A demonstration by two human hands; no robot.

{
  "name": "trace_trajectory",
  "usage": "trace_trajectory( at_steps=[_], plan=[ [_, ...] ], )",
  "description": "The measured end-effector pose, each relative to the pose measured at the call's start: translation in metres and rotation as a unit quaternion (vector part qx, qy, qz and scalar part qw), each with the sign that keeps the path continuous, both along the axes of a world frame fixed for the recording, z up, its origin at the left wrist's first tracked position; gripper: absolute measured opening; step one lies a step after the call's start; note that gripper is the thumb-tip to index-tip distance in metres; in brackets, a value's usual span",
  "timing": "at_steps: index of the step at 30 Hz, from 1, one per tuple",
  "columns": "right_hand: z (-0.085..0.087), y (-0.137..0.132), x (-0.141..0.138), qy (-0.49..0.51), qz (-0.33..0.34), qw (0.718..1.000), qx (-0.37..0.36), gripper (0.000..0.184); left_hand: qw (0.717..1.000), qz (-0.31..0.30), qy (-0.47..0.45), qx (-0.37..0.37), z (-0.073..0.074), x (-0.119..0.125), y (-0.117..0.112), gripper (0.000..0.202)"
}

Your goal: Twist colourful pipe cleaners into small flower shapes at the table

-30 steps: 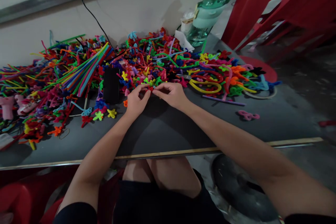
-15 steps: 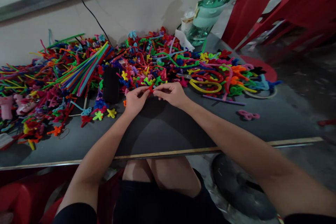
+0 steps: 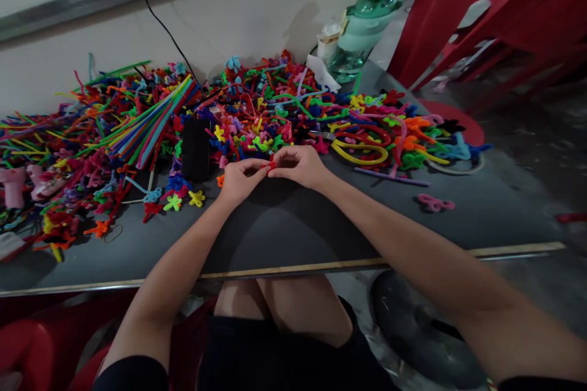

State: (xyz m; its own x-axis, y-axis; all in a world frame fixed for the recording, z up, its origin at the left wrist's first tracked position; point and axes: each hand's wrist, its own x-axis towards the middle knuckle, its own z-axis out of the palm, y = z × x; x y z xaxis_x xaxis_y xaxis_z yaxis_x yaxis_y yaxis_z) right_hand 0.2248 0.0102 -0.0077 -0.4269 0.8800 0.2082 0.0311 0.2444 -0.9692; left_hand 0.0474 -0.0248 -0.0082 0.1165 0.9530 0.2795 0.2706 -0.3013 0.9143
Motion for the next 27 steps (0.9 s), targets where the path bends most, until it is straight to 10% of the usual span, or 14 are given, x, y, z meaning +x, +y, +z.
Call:
trace_trajectory(
  at_steps=[12,20,27],
  plan=[
    [0.0026,-0.0035,-0.0012,-0.071,-0.076,0.99,0.098,0.029,0.992,0.085,0.079,0.043,-0.0001,0.0057,0.001,0.014],
    [0.0024,-0.0075,-0.0054,-0.077,-0.155,0.978,0.118,0.028,0.993,0.113,-0.023,-0.008,-0.004,0.0072,0.0024,0.021],
    [0.0039,-0.0036,-0.0026,-0.015,-0.035,0.999,-0.005,0.034,0.991,0.095,-0.061,-0.075,-0.008,0.0032,0.0085,0.017]
  ],
)
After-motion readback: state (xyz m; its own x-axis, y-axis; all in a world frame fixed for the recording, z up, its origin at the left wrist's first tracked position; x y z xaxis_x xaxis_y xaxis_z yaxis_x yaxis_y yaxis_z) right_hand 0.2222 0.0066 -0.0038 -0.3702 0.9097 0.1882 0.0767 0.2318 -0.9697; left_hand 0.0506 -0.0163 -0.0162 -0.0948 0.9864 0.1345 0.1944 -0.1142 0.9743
